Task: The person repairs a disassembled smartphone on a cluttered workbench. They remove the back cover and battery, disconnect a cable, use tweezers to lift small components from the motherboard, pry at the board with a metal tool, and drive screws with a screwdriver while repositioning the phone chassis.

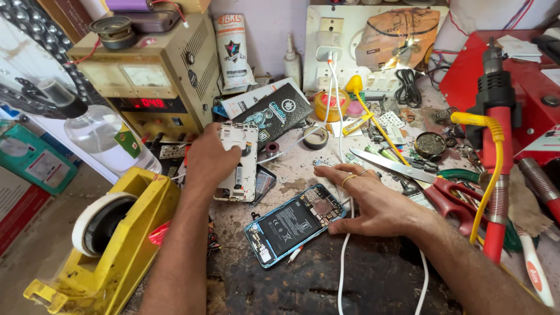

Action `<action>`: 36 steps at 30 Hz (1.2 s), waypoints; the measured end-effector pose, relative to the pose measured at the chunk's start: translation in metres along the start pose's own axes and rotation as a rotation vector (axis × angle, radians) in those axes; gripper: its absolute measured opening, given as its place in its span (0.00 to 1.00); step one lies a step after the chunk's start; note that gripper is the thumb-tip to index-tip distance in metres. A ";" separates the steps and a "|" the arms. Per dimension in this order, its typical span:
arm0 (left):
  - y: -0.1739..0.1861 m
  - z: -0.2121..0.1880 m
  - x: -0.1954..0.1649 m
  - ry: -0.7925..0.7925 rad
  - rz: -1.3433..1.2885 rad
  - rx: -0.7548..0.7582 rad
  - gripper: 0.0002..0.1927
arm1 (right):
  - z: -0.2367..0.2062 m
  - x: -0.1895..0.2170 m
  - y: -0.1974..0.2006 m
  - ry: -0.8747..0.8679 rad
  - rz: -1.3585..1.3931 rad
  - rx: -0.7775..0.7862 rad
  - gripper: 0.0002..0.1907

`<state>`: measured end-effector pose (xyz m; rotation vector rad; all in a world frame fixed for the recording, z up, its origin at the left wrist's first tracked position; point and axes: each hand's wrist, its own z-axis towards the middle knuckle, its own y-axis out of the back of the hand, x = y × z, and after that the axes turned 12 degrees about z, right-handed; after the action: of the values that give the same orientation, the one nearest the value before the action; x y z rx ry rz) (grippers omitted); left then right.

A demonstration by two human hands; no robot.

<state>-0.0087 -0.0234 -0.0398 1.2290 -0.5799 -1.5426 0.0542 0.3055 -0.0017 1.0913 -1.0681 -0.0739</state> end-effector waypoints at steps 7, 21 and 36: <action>0.017 -0.029 -0.050 -0.164 0.283 -0.242 0.28 | 0.003 -0.006 -0.001 0.006 -0.010 0.026 0.61; 0.011 -0.053 -0.098 -0.187 -0.755 0.769 0.16 | 0.001 -0.043 0.005 0.176 0.692 -0.388 0.48; -0.057 -0.072 -0.116 0.093 -1.377 0.772 0.12 | 0.003 -0.071 -0.003 0.029 0.878 -0.598 0.27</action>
<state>0.0263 0.1183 -0.0660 2.5919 -0.1971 -2.4148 0.0158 0.3393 -0.0511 0.0394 -1.3034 0.3066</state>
